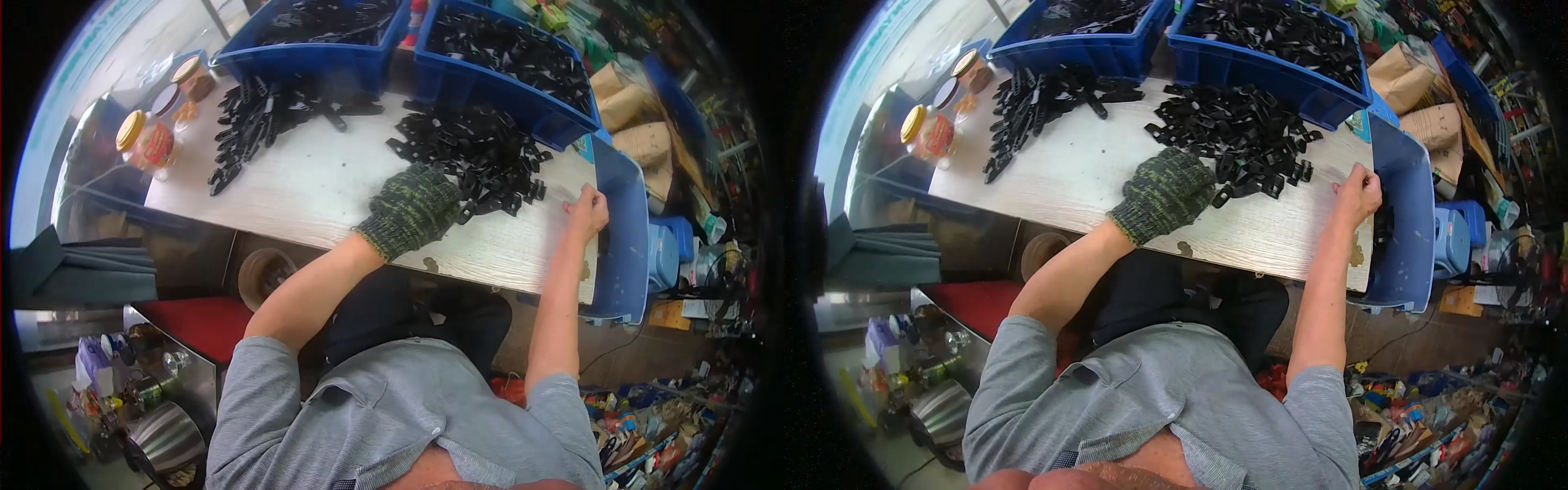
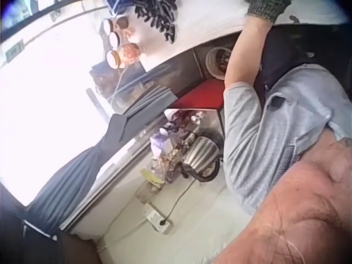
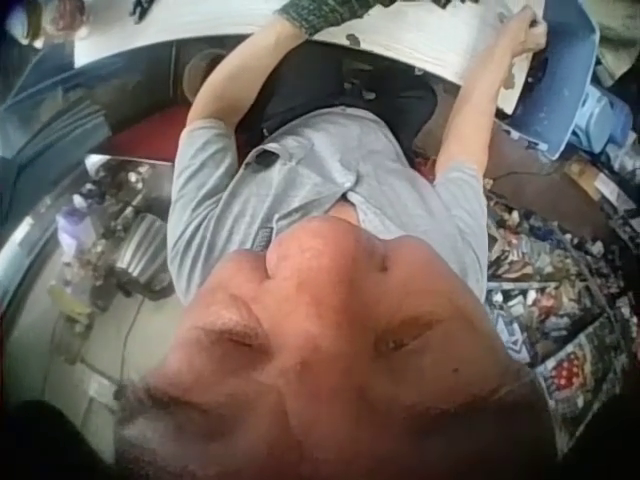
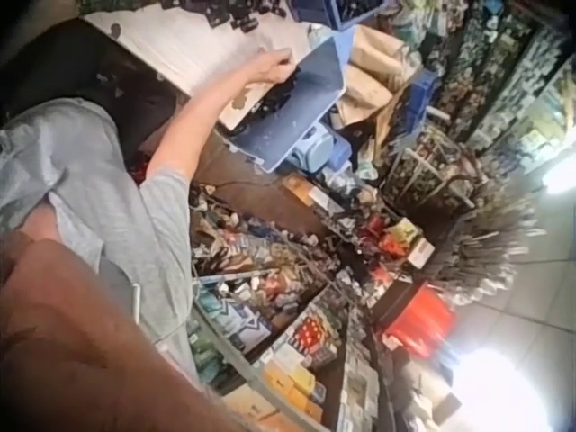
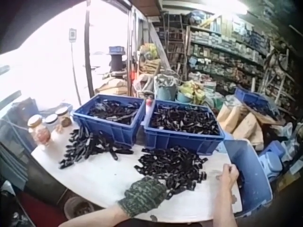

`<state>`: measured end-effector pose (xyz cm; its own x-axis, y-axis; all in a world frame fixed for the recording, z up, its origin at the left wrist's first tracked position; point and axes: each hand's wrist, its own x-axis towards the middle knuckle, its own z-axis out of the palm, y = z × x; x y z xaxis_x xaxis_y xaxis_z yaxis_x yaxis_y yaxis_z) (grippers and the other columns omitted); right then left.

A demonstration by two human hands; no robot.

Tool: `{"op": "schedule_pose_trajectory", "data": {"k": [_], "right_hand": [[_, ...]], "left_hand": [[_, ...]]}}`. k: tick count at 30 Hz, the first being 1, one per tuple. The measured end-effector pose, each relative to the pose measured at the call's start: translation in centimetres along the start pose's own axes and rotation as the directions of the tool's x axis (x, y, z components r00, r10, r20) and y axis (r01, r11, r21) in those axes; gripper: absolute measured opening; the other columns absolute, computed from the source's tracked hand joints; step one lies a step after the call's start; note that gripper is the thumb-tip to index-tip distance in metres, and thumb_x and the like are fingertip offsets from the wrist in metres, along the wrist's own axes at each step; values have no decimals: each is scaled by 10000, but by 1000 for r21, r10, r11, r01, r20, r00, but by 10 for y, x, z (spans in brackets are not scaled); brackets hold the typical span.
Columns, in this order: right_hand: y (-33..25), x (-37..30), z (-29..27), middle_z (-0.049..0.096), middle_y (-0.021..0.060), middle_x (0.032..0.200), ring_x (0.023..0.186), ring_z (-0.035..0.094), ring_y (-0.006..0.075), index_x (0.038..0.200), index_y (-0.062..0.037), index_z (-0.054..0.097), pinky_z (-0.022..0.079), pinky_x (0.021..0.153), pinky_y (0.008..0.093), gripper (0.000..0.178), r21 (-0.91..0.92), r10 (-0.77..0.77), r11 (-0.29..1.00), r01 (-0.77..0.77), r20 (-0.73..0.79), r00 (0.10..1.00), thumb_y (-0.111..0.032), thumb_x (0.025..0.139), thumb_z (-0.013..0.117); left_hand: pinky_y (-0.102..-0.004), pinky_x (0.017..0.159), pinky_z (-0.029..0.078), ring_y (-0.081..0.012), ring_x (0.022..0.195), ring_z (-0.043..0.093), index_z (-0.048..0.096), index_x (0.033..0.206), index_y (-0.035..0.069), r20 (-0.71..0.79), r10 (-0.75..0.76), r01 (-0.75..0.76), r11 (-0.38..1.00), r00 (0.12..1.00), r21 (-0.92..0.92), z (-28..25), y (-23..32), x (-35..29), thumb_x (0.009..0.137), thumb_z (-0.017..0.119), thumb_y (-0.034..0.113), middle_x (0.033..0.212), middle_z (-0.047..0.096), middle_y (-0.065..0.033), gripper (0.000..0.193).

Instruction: Sorting and inspecting small black plastic components from bins onto a workbench.

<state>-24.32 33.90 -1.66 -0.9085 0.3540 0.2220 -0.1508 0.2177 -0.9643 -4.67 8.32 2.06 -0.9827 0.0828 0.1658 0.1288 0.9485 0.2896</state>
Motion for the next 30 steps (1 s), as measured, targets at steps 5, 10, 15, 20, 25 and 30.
{"op": "schedule_pose_trajectory", "data": {"k": [5,10,15,20,25,30], "right_hand": [[11,5,-3,549,62,690,516,496,123,830,51,624,555,498,316,258,2,-48,999,48,10,999,-206,858,633],[21,7,-5,576,83,712,498,553,151,889,72,630,531,507,310,314,-18,-119,993,120,40,992,-240,860,657],[19,3,-10,601,92,744,520,569,158,925,64,649,522,526,309,300,-1,-108,994,108,-9,994,-229,857,659],[14,0,-9,608,101,741,527,593,182,963,52,634,513,542,314,292,164,-19,986,18,7,1000,-217,852,655],[-35,-44,-6,525,70,619,479,555,187,925,32,610,534,549,333,244,247,127,958,-145,87,988,-200,860,645],[-63,-79,-13,427,4,535,440,503,157,893,-6,612,505,505,323,193,369,112,898,-239,335,936,-198,911,621]], "left_hand": [[-450,736,542,-305,868,666,694,933,91,-265,27,-40,998,964,-44,19,-10,-3,838,578,182,895,682,-132,175],[-462,716,542,-318,829,681,691,906,99,-116,-151,137,983,982,-119,9,-2,-1,827,570,161,846,691,-134,157],[-458,744,540,-323,832,678,687,880,106,-155,-154,132,981,976,-144,12,-7,0,848,565,199,863,693,-151,157],[-446,758,546,-334,840,680,688,903,80,-365,-55,-27,976,929,-216,30,-17,3,856,590,210,881,693,-178,170],[-335,782,552,-204,872,688,673,1064,32,-446,-286,-57,788,848,-613,47,-39,-4,864,671,50,965,715,-113,201],[-256,805,538,-117,931,645,639,1199,27,-244,-501,-223,103,830,-969,45,-24,-6,870,654,-73,1088,699,-57,344]]}}
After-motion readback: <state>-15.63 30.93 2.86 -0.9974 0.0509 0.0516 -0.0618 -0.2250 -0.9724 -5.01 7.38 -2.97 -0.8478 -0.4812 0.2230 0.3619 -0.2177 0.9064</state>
